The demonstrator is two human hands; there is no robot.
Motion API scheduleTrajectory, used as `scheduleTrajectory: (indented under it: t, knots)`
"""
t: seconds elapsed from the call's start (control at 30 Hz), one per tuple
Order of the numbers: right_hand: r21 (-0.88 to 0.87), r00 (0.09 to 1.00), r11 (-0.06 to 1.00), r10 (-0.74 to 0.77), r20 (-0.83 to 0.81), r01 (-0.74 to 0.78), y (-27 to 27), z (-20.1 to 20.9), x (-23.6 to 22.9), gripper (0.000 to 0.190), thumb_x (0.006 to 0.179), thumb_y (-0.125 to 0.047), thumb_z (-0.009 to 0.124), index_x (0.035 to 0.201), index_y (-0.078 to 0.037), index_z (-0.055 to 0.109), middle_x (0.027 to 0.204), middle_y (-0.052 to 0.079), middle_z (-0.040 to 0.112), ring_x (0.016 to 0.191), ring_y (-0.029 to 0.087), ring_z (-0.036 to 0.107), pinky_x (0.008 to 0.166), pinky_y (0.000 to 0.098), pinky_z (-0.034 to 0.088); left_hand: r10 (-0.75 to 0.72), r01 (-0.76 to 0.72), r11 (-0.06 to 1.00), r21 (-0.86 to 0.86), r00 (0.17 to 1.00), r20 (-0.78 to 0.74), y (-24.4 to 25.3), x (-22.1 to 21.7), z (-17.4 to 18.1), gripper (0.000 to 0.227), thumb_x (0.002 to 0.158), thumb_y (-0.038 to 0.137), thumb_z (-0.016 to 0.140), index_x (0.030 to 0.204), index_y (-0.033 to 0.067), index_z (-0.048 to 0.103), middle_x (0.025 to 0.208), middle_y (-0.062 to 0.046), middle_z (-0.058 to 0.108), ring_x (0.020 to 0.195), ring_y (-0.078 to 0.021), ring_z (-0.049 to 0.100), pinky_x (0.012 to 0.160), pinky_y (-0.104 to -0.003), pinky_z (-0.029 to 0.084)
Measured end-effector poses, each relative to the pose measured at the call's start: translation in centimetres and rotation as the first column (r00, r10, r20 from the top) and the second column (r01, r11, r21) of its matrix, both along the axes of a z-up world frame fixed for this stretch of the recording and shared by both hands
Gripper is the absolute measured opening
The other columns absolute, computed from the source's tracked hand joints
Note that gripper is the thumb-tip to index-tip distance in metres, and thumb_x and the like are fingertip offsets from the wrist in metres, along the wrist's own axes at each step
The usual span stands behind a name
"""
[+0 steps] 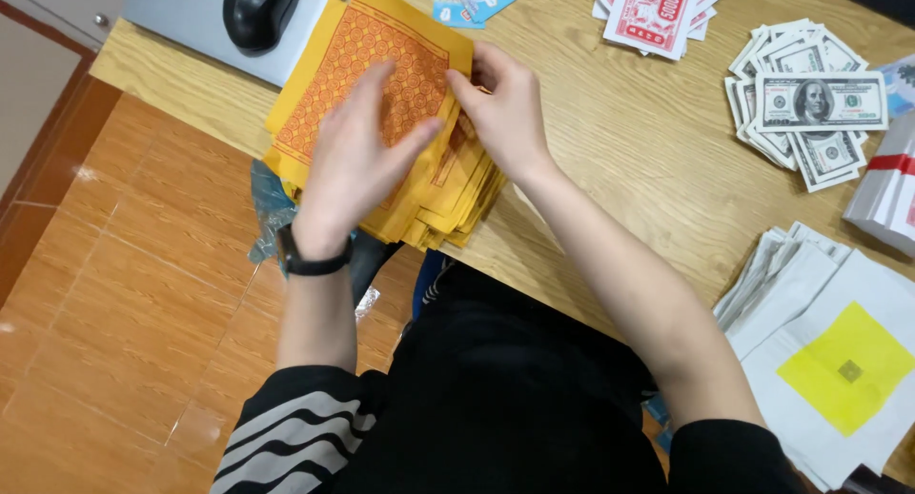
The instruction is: The person organizes and bundles various types of ritual joss paper, including imitation currency and gold-patterned sheets, by hand on a desk.
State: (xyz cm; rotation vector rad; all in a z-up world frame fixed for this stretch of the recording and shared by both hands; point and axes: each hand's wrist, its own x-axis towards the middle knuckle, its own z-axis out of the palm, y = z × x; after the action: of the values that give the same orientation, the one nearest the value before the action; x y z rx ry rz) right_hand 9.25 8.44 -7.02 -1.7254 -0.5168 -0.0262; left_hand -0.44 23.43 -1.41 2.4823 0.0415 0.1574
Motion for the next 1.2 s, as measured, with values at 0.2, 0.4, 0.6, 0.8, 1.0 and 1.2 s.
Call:
scheduleTrajectory:
  t: [0.2, 0.4, 0.6, 0.8, 1.0, 1.2]
  knots:
    - [-0.005, 0.997, 0.997, 0.083, -0.005, -0.083, -7.6, 8.5, -2.9, 0.018, 0.096, 0.005, 0.061, 0.113, 0.001, 0.063, 0.105, 0.014, 0.069, 0.092, 0.021, 0.069, 0.082, 0.0246, 0.061, 0.211, -0.088, 0.919, -0.385, 0.934, 0.287, 0.8, 0.5, -1.1, 0.058, 0.108, 0.029, 0.062, 0.148, 0.0124, 0.023, 0.149, -0.021, 0.042, 0.14, -0.032, 0.043, 0.118, -0.044, 0.035]
    - [0.175, 0.983, 0.981, -0.059, -0.173, 0.089, -17.4, 10.7, -4.9, 0.014, 0.101, -0.007, 0.063, 0.115, -0.007, 0.062, 0.096, -0.002, 0.056, 0.088, 0.009, 0.053, 0.076, 0.0271, 0.046, -0.098, 0.033, 0.699, -0.714, 0.994, -0.051, -8.5, 2.0, -3.5, 0.051, 0.092, 0.04, 0.06, 0.116, 0.0053, 0.031, 0.118, -0.011, 0.03, 0.11, -0.0206, 0.028, 0.091, -0.035, 0.027]
    - [-0.351, 0.949, 0.91, -0.282, -0.142, 0.218, -28.7, 9.8, -6.6, 0.023, 0.104, -0.008, 0.057, 0.124, 0.002, 0.059, 0.115, 0.011, 0.064, 0.105, 0.019, 0.064, 0.079, 0.0309, 0.061, -0.412, 0.178, 0.518, -0.837, 0.909, -0.062, -16.2, 2.5, -8.7, 0.031, 0.088, 0.017, 0.059, 0.117, 0.0033, 0.06, 0.118, -0.011, 0.068, 0.107, -0.0162, 0.063, 0.093, -0.031, 0.051]
    - [-0.939, 0.927, 0.323, -0.306, -0.218, -0.114, -37.0, 11.3, -11.0, 0.03, 0.095, -0.021, 0.059, 0.121, -0.009, 0.068, 0.11, 0.009, 0.071, 0.091, 0.025, 0.067, 0.079, 0.0415, 0.052, -0.38, 0.325, 0.883, -0.338, 0.918, -0.111, -17.0, 2.2, -9.3, 0.049, 0.091, 0.025, 0.055, 0.132, 0.0014, 0.041, 0.126, -0.021, 0.061, 0.1, -0.0409, 0.063, 0.083, -0.049, 0.045]
    - [-0.954, 0.833, 0.182, -0.466, -0.297, -0.239, -38.5, 10.8, -15.3, 0.031, 0.095, -0.027, 0.055, 0.12, -0.012, 0.067, 0.115, 0.005, 0.069, 0.095, 0.026, 0.067, 0.077, 0.0416, 0.052, -0.397, 0.415, 0.91, -0.018, 0.881, 0.257, -20.3, 0.0, -4.3, 0.034, 0.096, 0.015, 0.06, 0.126, 0.0006, 0.054, 0.111, -0.015, 0.059, 0.1, -0.0309, 0.056, 0.085, -0.042, 0.048]
    - [-0.917, 0.645, 0.377, -0.67, -0.367, -0.129, -38.7, 8.9, -19.0, 0.042, 0.102, -0.033, 0.051, 0.075, -0.006, 0.068, 0.068, 0.004, 0.07, 0.055, 0.016, 0.054, 0.058, 0.0307, 0.039, -0.8, 0.276, 0.075, -0.958, 0.59, 0.107, -32.7, -2.5, -6.3, 0.036, 0.098, 0.011, 0.051, 0.133, 0.0015, 0.05, 0.133, -0.017, 0.058, 0.122, -0.0228, 0.059, 0.111, -0.033, 0.046]
